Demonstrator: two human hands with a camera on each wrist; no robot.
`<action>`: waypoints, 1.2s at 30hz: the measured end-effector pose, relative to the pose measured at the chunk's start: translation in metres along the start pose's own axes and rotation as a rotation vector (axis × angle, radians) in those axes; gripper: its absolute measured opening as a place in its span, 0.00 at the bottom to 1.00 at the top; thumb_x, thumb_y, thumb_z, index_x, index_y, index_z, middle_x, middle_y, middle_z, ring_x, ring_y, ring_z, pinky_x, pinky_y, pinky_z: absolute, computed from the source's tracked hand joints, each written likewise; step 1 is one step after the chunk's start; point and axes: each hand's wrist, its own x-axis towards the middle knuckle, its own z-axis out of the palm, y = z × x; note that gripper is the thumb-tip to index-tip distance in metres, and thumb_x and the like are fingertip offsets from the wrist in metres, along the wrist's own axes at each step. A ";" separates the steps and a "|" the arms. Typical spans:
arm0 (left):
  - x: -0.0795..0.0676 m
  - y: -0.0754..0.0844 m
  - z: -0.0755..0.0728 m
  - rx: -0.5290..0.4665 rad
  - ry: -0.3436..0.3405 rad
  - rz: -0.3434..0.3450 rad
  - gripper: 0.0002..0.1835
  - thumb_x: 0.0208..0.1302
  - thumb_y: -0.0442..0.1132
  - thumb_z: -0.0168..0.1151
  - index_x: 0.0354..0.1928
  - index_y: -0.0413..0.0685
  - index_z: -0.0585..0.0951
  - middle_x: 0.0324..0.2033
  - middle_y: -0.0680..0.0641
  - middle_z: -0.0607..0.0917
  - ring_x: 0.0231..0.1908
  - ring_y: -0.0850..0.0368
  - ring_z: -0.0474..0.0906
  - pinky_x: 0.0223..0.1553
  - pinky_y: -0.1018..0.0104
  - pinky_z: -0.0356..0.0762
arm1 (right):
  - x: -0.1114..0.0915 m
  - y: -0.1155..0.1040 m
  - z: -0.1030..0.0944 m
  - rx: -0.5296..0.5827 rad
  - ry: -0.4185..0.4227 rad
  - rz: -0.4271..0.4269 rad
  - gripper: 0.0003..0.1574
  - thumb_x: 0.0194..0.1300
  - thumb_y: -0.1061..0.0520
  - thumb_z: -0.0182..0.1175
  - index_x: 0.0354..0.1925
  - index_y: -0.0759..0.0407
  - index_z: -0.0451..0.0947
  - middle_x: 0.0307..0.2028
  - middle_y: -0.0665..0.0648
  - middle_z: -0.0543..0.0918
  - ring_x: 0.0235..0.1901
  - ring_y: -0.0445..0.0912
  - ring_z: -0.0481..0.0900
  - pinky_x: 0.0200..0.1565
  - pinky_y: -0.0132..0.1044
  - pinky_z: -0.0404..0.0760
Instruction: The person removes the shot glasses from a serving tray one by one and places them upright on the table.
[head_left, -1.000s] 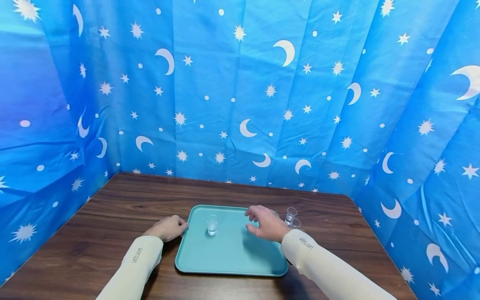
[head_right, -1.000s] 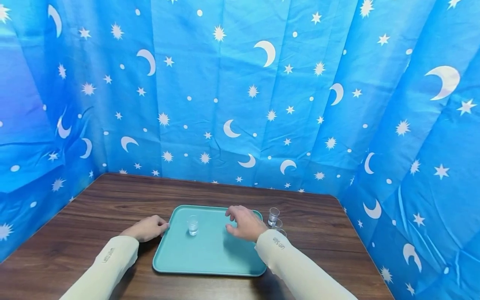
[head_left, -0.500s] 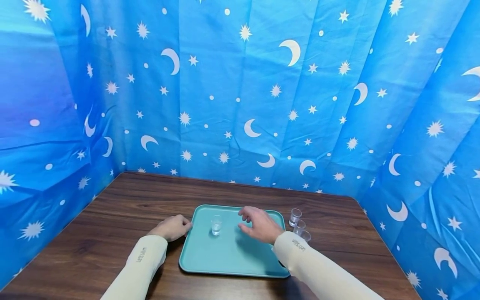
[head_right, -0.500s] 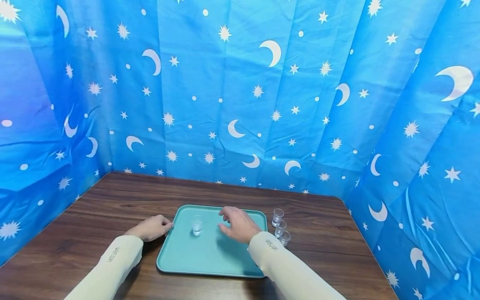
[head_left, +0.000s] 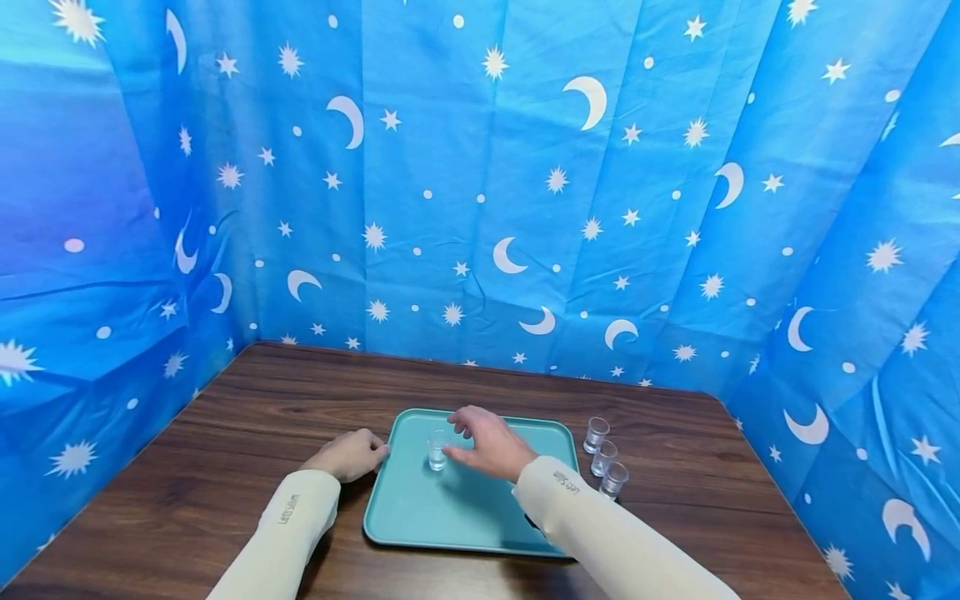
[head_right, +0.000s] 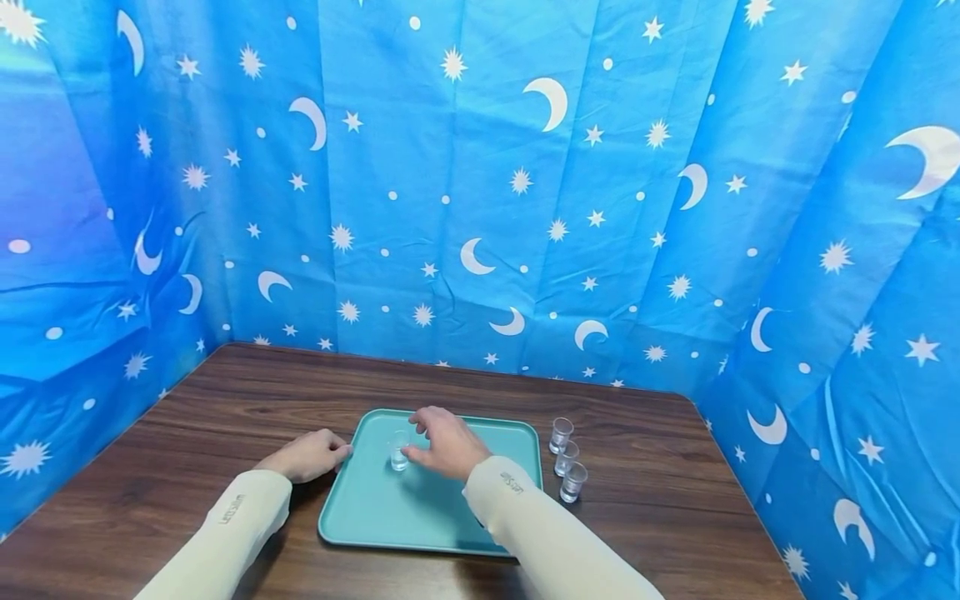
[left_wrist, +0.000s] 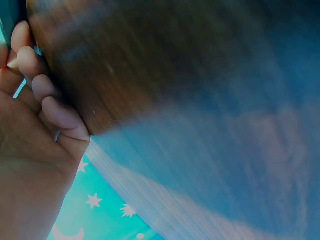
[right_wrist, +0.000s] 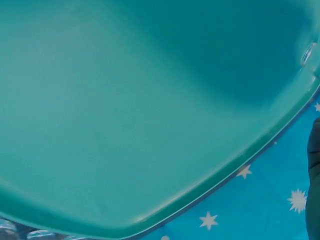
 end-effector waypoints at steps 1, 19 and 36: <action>0.000 0.000 0.000 0.005 0.000 0.005 0.14 0.64 0.47 0.44 0.28 0.56 0.79 0.20 0.53 0.74 0.17 0.55 0.65 0.23 0.62 0.62 | 0.001 -0.002 0.001 -0.005 0.000 0.001 0.27 0.52 0.40 0.57 0.49 0.47 0.69 0.41 0.48 0.74 0.39 0.39 0.71 0.38 0.32 0.72; 0.004 0.007 0.002 0.015 0.002 0.003 0.13 0.63 0.47 0.45 0.33 0.55 0.80 0.21 0.55 0.75 0.19 0.56 0.67 0.28 0.61 0.63 | 0.000 -0.008 0.003 -0.049 -0.019 -0.015 0.24 0.53 0.44 0.58 0.46 0.52 0.72 0.38 0.46 0.73 0.36 0.37 0.70 0.37 0.31 0.72; 0.002 -0.001 0.000 0.013 0.002 -0.006 0.14 0.63 0.47 0.45 0.38 0.52 0.80 0.22 0.55 0.76 0.22 0.57 0.68 0.29 0.59 0.63 | -0.033 0.010 -0.020 -0.052 -0.033 -0.125 0.21 0.54 0.45 0.57 0.43 0.53 0.72 0.37 0.47 0.74 0.35 0.38 0.71 0.36 0.31 0.71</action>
